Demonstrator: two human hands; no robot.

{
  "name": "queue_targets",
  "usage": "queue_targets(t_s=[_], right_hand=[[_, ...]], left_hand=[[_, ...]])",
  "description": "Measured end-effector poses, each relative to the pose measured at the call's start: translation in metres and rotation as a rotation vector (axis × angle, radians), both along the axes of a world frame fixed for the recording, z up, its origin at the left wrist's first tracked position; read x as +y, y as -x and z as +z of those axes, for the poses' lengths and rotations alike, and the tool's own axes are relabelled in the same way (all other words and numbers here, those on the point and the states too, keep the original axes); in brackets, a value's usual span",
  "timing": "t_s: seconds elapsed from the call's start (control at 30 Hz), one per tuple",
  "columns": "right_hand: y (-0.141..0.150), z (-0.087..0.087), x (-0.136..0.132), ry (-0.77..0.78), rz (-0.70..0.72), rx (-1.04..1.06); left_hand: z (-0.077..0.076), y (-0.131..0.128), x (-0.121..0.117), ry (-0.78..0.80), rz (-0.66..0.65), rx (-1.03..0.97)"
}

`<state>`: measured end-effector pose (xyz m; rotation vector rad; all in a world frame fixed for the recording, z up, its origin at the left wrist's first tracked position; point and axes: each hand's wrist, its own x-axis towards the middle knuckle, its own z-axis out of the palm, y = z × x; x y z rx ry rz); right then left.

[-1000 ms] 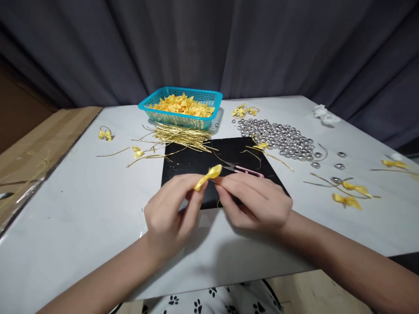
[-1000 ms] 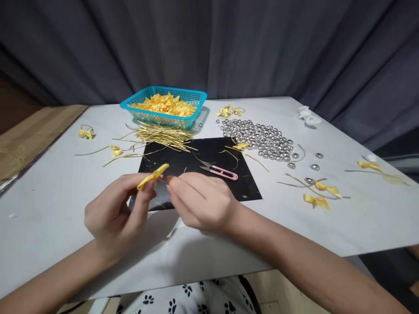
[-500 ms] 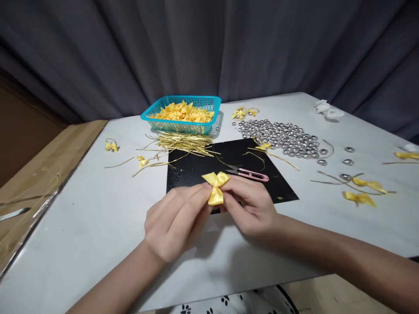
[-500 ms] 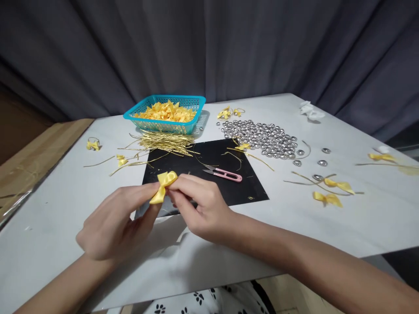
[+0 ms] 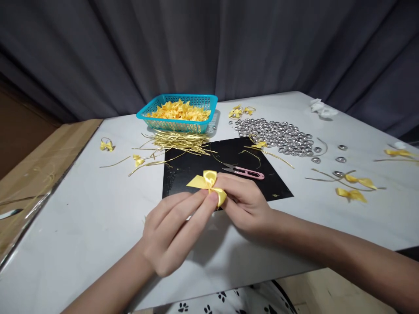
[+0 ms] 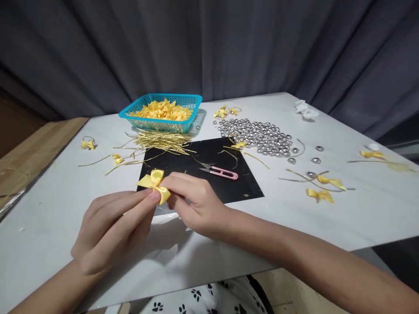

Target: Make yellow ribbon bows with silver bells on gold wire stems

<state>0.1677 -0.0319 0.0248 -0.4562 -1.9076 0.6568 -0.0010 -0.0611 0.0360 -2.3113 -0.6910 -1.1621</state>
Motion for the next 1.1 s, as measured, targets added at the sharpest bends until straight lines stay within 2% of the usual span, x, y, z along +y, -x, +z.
queue_targets(t_s=[0.17, 0.57, 0.73, 0.87, 1.1], right_hand=[[0.0007, 0.0003, 0.0009, 0.005, 0.019, 0.008], [-0.0007, -0.0021, -0.0018, 0.071, -0.042, -0.028], [0.0000, 0.0009, -0.0016, 0.033, -0.044, -0.012], [0.0005, 0.0017, -0.0021, 0.021, -0.030, -0.009], [-0.0005, 0.0046, -0.0059, 0.072, 0.020, -0.048]], left_hand=[[0.0044, 0.0018, -0.0033, 0.042, 0.034, 0.069], [0.0038, -0.0025, -0.0017, -0.051, 0.027, 0.133], [0.0060, -0.0020, -0.0038, -0.057, 0.029, 0.140], [0.0084, -0.0029, -0.0066, -0.032, 0.067, 0.123], [0.0104, -0.0028, -0.0094, 0.021, 0.046, 0.112]])
